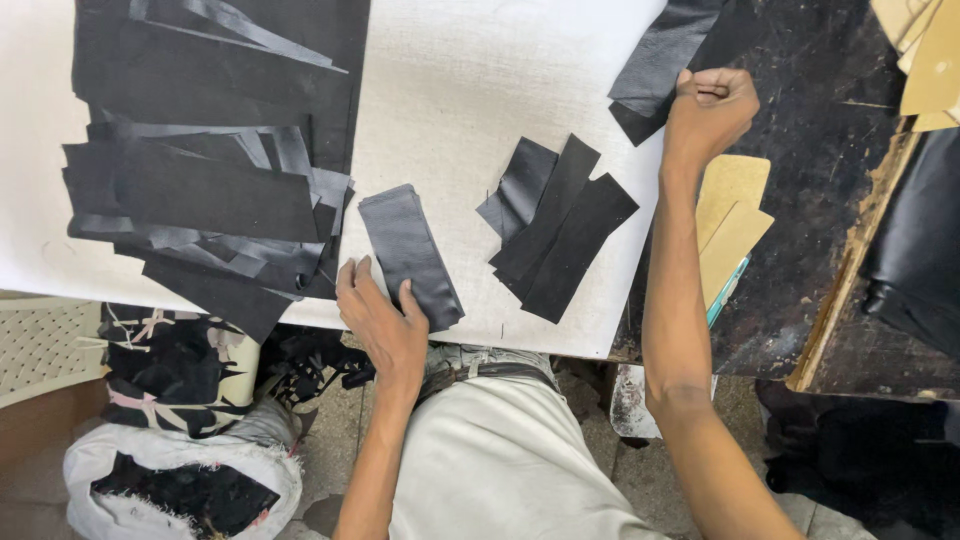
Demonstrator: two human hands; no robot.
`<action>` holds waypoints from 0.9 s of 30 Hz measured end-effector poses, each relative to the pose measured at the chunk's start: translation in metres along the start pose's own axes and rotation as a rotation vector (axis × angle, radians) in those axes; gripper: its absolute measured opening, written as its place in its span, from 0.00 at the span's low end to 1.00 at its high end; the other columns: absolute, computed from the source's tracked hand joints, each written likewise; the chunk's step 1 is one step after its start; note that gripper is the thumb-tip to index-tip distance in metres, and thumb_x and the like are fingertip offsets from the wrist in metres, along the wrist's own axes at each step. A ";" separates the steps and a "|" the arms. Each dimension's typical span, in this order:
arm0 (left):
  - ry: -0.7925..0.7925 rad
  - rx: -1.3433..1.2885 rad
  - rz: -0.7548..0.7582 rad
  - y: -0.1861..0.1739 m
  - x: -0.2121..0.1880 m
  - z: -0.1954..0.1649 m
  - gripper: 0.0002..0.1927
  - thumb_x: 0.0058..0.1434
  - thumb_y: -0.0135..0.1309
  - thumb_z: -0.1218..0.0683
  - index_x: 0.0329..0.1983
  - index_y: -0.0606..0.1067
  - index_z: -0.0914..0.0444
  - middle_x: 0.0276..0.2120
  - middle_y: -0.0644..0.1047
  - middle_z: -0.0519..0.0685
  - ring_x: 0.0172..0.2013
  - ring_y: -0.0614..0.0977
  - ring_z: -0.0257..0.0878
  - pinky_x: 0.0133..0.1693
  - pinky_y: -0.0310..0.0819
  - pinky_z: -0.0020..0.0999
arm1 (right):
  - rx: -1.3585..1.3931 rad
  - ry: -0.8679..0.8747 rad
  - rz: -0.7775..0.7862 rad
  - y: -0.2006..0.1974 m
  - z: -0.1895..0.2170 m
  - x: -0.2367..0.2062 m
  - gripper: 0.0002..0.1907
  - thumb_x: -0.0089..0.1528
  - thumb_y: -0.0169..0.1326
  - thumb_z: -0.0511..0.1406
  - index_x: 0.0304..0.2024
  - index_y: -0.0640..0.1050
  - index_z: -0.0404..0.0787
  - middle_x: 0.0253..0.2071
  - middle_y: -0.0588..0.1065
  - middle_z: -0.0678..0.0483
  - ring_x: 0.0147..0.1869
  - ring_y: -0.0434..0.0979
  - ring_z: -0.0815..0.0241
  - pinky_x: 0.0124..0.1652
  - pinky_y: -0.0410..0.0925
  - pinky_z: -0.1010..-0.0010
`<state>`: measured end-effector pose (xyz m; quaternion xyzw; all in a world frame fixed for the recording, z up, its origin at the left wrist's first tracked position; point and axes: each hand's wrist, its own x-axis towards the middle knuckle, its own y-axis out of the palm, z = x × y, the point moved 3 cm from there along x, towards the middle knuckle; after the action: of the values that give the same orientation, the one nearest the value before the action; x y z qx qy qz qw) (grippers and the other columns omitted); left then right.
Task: The person sorts and stacks black leather pieces on a white work table. They separate larger and smaller cut pieces into neat piles, occasionally rolling a stack and moving it aside. The workspace includes cardboard templates and scattered leather scraps.
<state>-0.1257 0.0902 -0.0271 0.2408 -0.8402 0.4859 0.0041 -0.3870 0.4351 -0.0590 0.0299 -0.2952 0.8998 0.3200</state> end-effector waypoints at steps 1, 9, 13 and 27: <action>0.016 -0.030 0.011 0.000 -0.002 0.000 0.26 0.62 0.58 0.61 0.61 0.66 0.73 0.61 0.65 0.66 0.59 0.70 0.61 0.58 0.62 0.51 | -0.015 -0.063 0.041 -0.002 0.004 -0.004 0.08 0.61 0.67 0.27 0.39 0.79 0.38 0.41 0.80 0.52 0.42 0.81 0.60 0.48 0.75 0.68; 0.232 -0.434 0.336 0.025 0.004 -0.041 0.12 0.64 0.55 0.61 0.50 0.74 0.68 0.46 0.77 0.57 0.47 0.77 0.53 0.50 0.69 0.45 | -0.213 -0.690 0.471 -0.023 0.045 -0.043 0.26 0.54 0.60 0.22 0.55 0.78 0.34 0.58 0.70 0.45 0.61 0.67 0.46 0.59 0.65 0.58; 0.327 -0.427 0.306 0.039 0.019 -0.080 0.14 0.61 0.57 0.60 0.49 0.74 0.71 0.42 0.75 0.57 0.42 0.75 0.54 0.44 0.68 0.46 | -0.263 -0.688 0.416 -0.018 0.053 -0.033 0.18 0.58 0.61 0.24 0.50 0.80 0.37 0.51 0.74 0.47 0.55 0.70 0.48 0.53 0.68 0.61; 0.681 -0.270 0.455 0.046 -0.018 -0.115 0.21 0.55 0.53 0.64 0.53 0.75 0.72 0.36 0.72 0.53 0.40 0.72 0.47 0.44 0.68 0.39 | 0.483 -0.233 0.432 -0.048 0.021 0.068 0.06 0.81 0.47 0.31 0.55 0.73 0.34 0.40 0.72 0.55 0.35 0.68 0.70 0.34 0.65 0.80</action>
<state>-0.1544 0.2105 -0.0085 -0.1272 -0.8787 0.4118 0.2054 -0.4153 0.4920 -0.0005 0.1440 -0.1077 0.9812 0.0698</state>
